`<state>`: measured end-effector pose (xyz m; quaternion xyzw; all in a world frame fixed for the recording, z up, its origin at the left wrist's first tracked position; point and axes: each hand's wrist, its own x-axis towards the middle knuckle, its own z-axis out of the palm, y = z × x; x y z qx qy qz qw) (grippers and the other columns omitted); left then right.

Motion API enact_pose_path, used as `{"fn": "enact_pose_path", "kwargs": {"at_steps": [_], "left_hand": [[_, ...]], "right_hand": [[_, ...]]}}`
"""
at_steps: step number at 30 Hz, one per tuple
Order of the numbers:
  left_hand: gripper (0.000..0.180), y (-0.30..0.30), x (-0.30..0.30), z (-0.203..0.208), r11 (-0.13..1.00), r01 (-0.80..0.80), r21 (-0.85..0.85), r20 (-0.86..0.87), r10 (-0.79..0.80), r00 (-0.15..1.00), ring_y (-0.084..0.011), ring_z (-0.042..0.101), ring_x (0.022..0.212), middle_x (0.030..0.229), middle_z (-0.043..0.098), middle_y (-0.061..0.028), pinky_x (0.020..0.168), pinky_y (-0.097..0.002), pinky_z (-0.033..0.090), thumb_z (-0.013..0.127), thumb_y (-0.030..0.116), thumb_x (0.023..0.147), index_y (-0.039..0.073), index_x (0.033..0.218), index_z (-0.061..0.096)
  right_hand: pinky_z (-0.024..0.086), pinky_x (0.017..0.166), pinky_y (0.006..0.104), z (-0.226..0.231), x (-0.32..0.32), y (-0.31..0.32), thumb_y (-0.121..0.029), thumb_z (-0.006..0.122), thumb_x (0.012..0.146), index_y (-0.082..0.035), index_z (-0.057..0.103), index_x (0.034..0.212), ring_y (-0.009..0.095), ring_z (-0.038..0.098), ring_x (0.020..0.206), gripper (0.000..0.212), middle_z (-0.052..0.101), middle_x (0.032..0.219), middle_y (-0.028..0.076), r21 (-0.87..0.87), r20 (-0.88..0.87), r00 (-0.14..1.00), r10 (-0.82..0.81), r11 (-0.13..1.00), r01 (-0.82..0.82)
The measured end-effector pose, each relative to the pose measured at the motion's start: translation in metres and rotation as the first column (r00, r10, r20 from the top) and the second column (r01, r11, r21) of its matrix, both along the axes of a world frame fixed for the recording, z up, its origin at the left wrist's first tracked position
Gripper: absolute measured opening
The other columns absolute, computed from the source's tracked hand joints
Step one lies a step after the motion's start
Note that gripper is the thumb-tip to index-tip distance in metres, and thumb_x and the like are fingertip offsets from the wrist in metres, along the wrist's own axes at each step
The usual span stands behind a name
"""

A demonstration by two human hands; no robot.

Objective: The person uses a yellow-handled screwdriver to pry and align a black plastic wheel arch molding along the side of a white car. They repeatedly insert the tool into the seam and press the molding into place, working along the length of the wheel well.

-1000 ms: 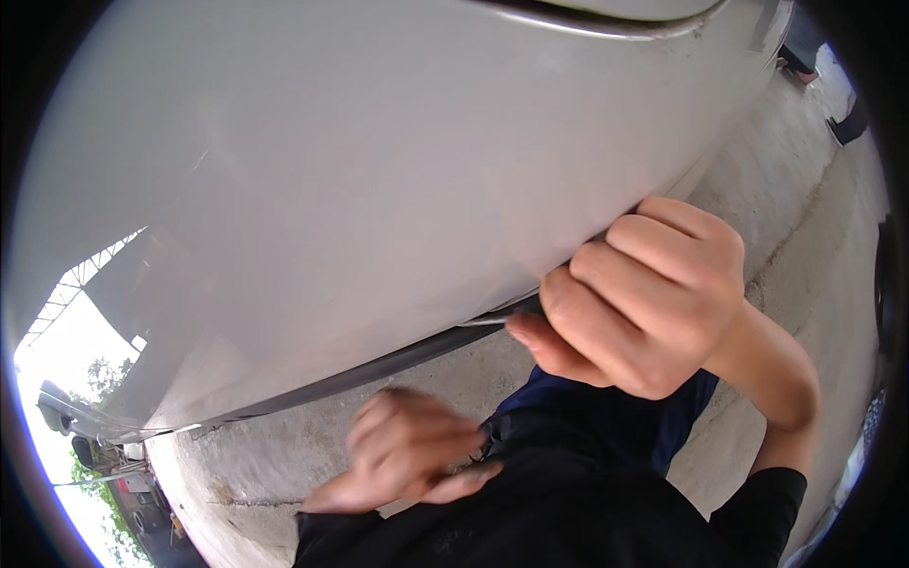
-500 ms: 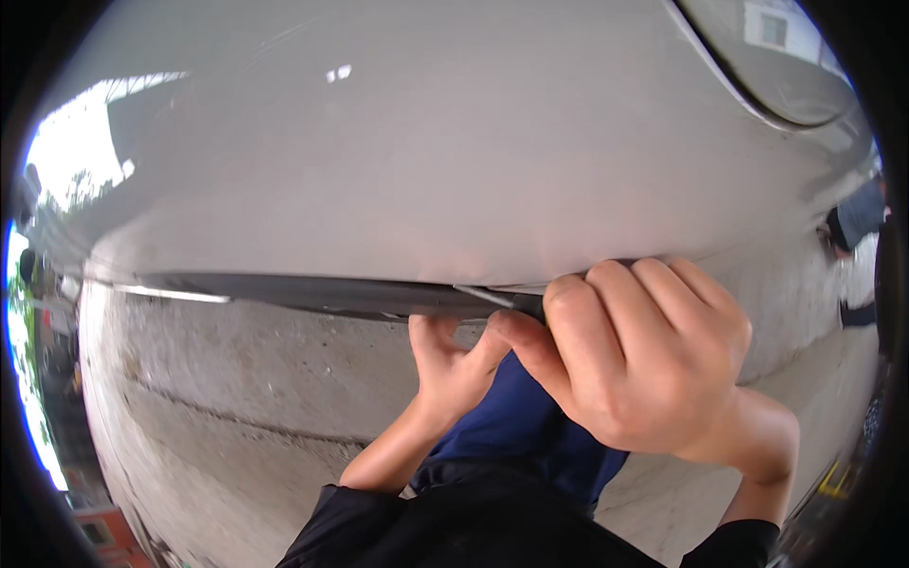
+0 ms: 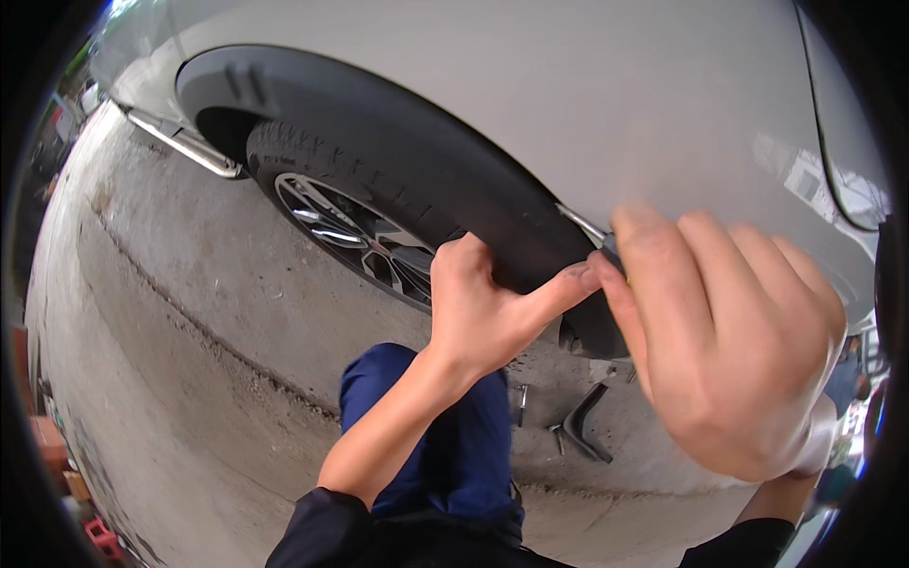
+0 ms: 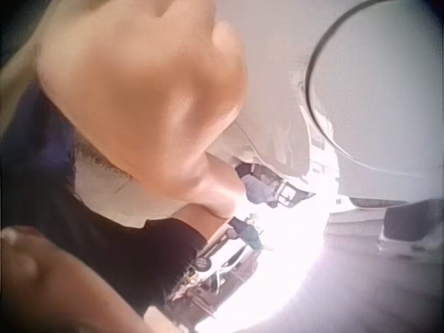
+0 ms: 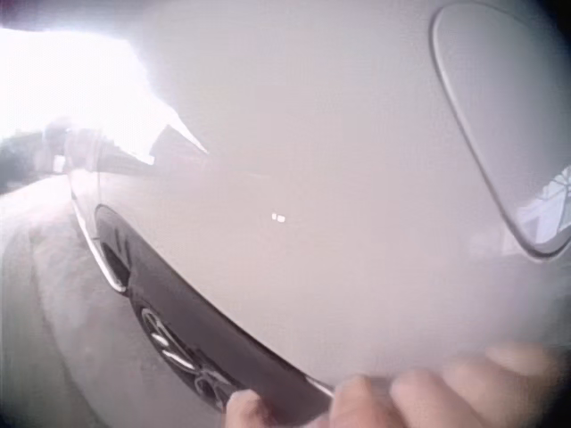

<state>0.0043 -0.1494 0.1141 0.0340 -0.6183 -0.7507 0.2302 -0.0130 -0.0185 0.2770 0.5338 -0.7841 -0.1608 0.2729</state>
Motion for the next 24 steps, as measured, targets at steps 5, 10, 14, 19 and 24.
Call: {"fn": "enact_pose_path", "kwargs": {"at_steps": [5,10,14,19,24], "left_hand": [[0.038,0.001,0.0,-0.001,0.998,-0.038,0.055,-0.067,0.042,0.997,-0.0091,0.065,0.069,0.078,0.072,-0.0072,0.061,-0.0252,0.052,0.087,0.027,0.077,-0.003,0.091,0.068],[0.046,-0.008,0.001,-0.005,0.997,-0.049,-0.063,-0.032,0.047,0.998,-0.0138,0.068,0.068,0.078,0.072,-0.0101,0.062,-0.0293,0.053,0.087,0.035,0.074,-0.005,0.088,0.07],[0.042,-0.022,-0.002,0.005,0.986,0.104,-0.128,0.076,-0.095,0.993,-0.015,0.067,0.067,0.076,0.072,-0.01,0.062,-0.0307,0.053,0.087,0.034,0.073,-0.003,0.082,0.072],[0.04,-0.037,-0.013,0.014,0.969,0.138,-0.204,-0.094,-0.16,0.983,-0.0195,0.068,0.073,0.079,0.071,-0.0079,0.068,-0.0328,0.053,0.089,0.033,0.07,0.001,0.086,0.072],[0.038,-0.053,-0.022,0.011,0.94,0.255,-0.227,-0.073,-0.278,0.958,-0.0196,0.069,0.072,0.079,0.072,-0.0074,0.067,-0.0315,0.053,0.09,0.032,0.068,0.002,0.087,0.075]], "right_hand": [[0.038,0.049,0.0322,0.025,0.0,-0.003,-0.007,0.08,0.069,-0.001,0.066,0.098,0.02,0.053,0.056,0.033,0.054,0.069,0.005,0.135,-0.047,0.991,0.122,0.984,-0.115],[0.049,0.061,0.0261,0.019,-0.009,0.001,0.002,0.077,0.074,0.0,0.064,0.097,0.017,0.064,0.066,0.026,0.061,0.075,0.007,-0.297,0.482,0.84,0.247,0.949,-0.109],[0.052,0.069,0.024,-0.016,-0.006,0.015,-0.003,0.072,0.082,0.001,0.058,0.1,0.014,0.066,0.073,0.023,0.062,0.082,0.008,-0.621,0.678,0.607,0.414,0.764,0.173],[0.052,0.06,0.0231,-0.038,0.012,-0.01,-0.014,0.079,0.078,-0.002,0.062,0.089,0.013,0.066,0.06,0.024,0.066,0.073,0.005,-0.765,0.627,0.68,0.38,0.461,0.448],[0.056,0.064,0.0268,-0.053,0.008,-0.004,-0.014,0.068,0.076,0.001,0.064,0.093,0.018,0.07,0.065,0.023,0.069,0.079,0.009,-0.762,0.631,0.697,0.34,0.444,0.472]]}}
